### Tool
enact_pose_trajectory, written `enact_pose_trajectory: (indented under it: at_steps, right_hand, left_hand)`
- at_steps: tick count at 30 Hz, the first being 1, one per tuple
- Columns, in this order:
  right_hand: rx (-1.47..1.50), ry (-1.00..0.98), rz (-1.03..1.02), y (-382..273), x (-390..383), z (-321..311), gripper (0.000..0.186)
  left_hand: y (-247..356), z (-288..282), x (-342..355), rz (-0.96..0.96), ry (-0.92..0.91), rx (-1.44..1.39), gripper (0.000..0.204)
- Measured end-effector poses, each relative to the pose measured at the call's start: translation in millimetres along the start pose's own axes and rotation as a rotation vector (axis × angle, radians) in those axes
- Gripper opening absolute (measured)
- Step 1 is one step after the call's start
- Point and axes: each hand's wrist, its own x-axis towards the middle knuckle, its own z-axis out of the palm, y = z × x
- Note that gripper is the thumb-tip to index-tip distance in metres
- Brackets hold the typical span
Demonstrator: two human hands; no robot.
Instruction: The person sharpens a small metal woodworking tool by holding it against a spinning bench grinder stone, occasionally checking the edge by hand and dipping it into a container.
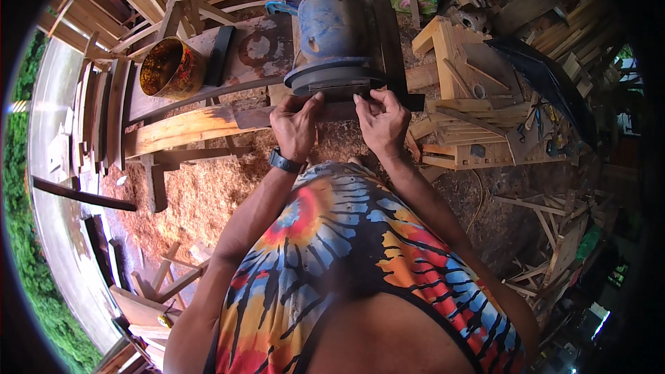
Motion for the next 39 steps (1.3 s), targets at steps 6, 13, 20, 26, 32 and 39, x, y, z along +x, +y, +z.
enact_pose_trajectory:
  at_steps: [6, 13, 20, 26, 32, 39]
  right_hand:
    - [-0.015, 0.005, -0.001, 1, -2, 2, 0.026]
    - [-0.026, -0.001, -0.021, -4, -2, 4, 0.025]
    - [-0.058, 0.026, -0.047, -6, -1, 9, 0.025]
    - [-0.085, 0.042, -0.034, -12, -4, 14, 0.026]
    - [-0.107, 0.035, -0.028, -15, -5, 15, 0.027]
    - [-0.113, 0.038, -0.051, -23, -5, 19, 0.025]
  left_hand:
    - [-4, -2, 2, 0.018, -0.004, 0.012, 0.023]
    - [3, -6, 1, 0.032, 0.02, 0.002, 0.027]
    - [8, -8, 2, 0.007, 0.008, -0.014, 0.026]
    - [-3, -15, 7, 0.002, -0.003, -0.043, 0.025]
    - [-2, -20, 8, 0.034, -0.021, 0.025, 0.028]
    - [-10, -26, 13, 0.045, -0.034, -0.052, 0.028]
